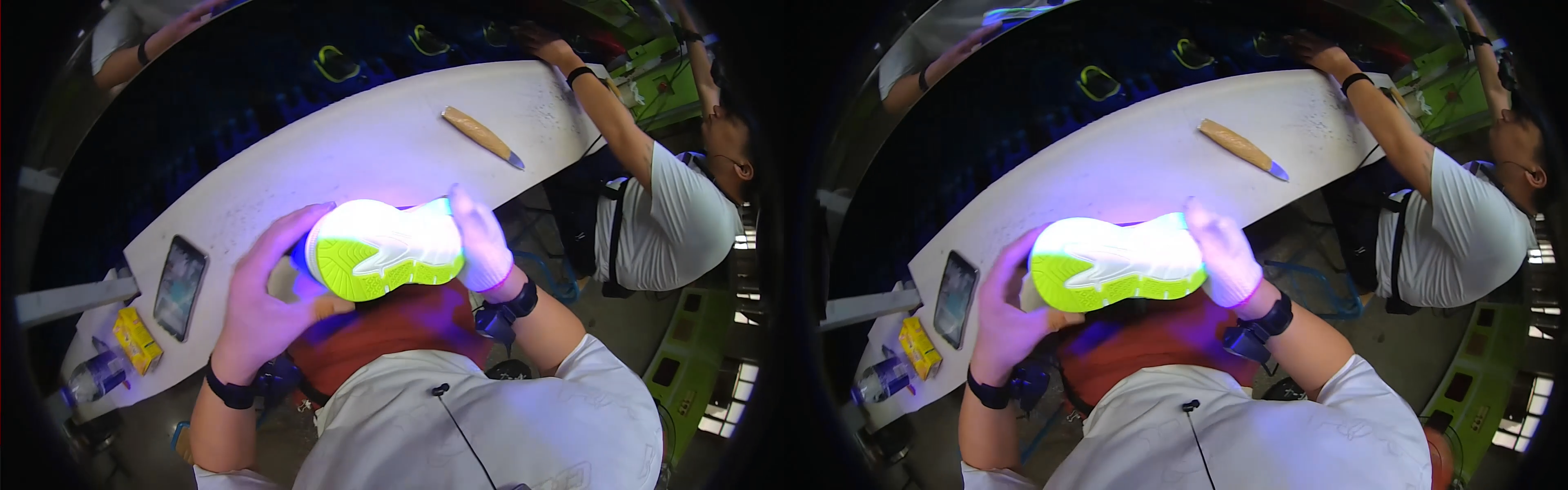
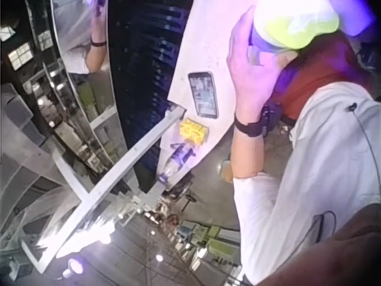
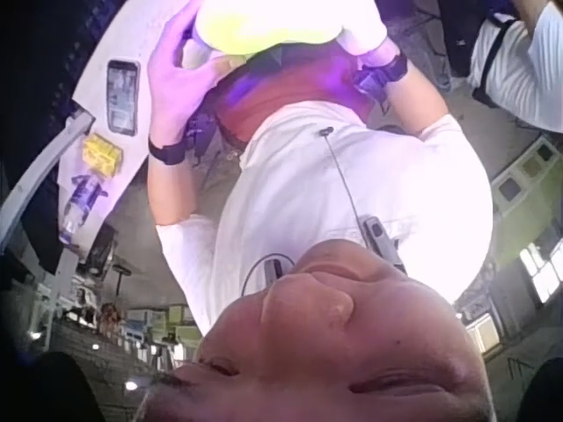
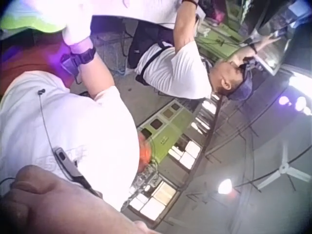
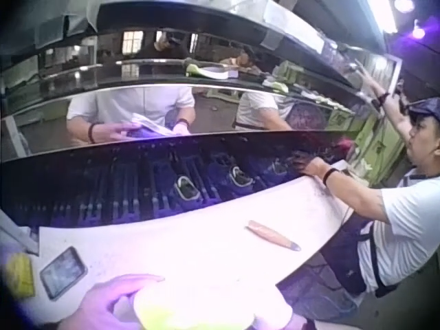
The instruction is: Checking and inspecting shoes for quality control as they come off a production line conveyor.
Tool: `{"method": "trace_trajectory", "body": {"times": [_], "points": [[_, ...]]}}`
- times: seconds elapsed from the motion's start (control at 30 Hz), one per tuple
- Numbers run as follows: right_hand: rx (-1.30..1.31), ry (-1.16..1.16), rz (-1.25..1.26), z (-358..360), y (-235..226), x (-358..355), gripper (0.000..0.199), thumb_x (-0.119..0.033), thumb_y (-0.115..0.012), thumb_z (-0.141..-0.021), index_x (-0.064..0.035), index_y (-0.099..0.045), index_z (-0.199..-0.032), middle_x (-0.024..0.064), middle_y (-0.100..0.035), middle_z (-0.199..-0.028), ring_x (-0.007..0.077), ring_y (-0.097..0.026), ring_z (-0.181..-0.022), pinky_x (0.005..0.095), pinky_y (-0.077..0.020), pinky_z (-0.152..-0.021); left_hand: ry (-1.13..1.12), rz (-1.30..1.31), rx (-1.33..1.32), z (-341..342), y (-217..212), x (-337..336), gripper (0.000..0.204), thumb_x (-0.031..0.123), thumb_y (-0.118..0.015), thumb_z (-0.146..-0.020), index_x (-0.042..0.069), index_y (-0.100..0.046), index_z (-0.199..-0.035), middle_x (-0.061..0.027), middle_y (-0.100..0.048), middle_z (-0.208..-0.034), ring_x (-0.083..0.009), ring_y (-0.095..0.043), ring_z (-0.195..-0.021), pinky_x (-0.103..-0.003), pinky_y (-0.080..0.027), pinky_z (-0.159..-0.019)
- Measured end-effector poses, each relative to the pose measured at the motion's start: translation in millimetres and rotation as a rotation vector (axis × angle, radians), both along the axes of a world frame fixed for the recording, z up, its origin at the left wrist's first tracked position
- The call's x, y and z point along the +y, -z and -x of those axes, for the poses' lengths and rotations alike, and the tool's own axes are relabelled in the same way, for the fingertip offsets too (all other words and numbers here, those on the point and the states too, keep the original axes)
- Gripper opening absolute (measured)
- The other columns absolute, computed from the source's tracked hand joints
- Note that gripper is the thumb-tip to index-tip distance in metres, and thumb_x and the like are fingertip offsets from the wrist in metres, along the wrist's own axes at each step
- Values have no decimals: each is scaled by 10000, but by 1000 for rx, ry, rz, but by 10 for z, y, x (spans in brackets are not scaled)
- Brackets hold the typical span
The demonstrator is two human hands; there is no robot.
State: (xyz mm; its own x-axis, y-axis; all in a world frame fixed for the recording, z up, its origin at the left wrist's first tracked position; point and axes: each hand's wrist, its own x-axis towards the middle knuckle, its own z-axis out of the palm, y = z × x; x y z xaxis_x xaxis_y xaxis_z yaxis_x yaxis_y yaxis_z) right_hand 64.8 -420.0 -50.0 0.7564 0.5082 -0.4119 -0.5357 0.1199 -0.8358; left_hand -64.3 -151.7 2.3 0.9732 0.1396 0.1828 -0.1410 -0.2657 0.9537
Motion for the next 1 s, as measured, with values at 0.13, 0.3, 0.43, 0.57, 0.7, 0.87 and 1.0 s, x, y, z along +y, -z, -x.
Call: {"method": "trace_trajectory", "body": {"times": [0.13,0.3,0.43,0.57,0.7,0.87,1.0], "points": [[-889,-162,-41,-11,-232,624,724,-636,-707,-949,-17,-628,-1316,146,-669,-1180,241,-648,-1159,398,-523,-986,-93,-275,-30,51,-368,133,826,136,-1012,-627,46,-688,-1381,-144,-764,-1197,-291,-742,-1126,-389,-562,-1012],[-1118,-268,6,-57,-609,955,843,-661,-828,-810,0,-649,-1301,120,-593,-1234,213,-610,-1132,375,-502,-999,-61,-348,286,-52,-486,69,744,202,-1023,-651,17,-701,-1297,-71,-784,-1096,-174,-747,-1031,-338,-576,-950],[-1320,-236,-26,-76,-558,1158,449,-385,-753,-929,-1,-677,-1150,127,-620,-1135,223,-627,-1049,381,-527,-936,-2,-437,329,-65,-432,206,672,179,-1006,-694,-6,-683,-1254,-73,-796,-1059,-153,-756,-964,-322,-590,-899],[-273,-169,-598,-120,-509,1389,209,-204,-591,-1045,-4,-649,-1039,115,-620,-1035,225,-609,-924,364,-506,-889,-106,-56,377,-12,-316,230,524,223,-1006,-718,-5,-722,-1095,-82,-794,-950,-153,-764,-864,-336,-605,-805],[-581,-245,-380,-118,-573,1540,211,-219,-612,-1040,-10,-638,-1035,91,-611,-992,195,-590,-859,333,-503,-852,-141,100,358,26,-275,216,503,205,-992,-739,-32,-714,-1085,-90,-791,-940,-154,-767,-850,-329,-613,-786],[-888,-409,-78,-212,-703,1501,285,-293,-615,-1029,-18,-626,-1103,54,-606,-952,133,-585,-907,309,-501,-828,-108,-238,446,-183,-366,223,492,152,-924,-819,-18,-707,-1227,-71,-784,-1093,-151,-754,-1014,-310,-603,-908],[-918,-334,-91,-382,-730,1356,295,-309,-603,-1033,-25,-616,-1109,47,-597,-944,126,-570,-904,315,-500,-836,-32,-361,417,-508,-533,158,506,169,-928,-815,-24,-712,-1230,-83,-792,-1090,-160,-764,-1006,-316,-607,-902]]}}
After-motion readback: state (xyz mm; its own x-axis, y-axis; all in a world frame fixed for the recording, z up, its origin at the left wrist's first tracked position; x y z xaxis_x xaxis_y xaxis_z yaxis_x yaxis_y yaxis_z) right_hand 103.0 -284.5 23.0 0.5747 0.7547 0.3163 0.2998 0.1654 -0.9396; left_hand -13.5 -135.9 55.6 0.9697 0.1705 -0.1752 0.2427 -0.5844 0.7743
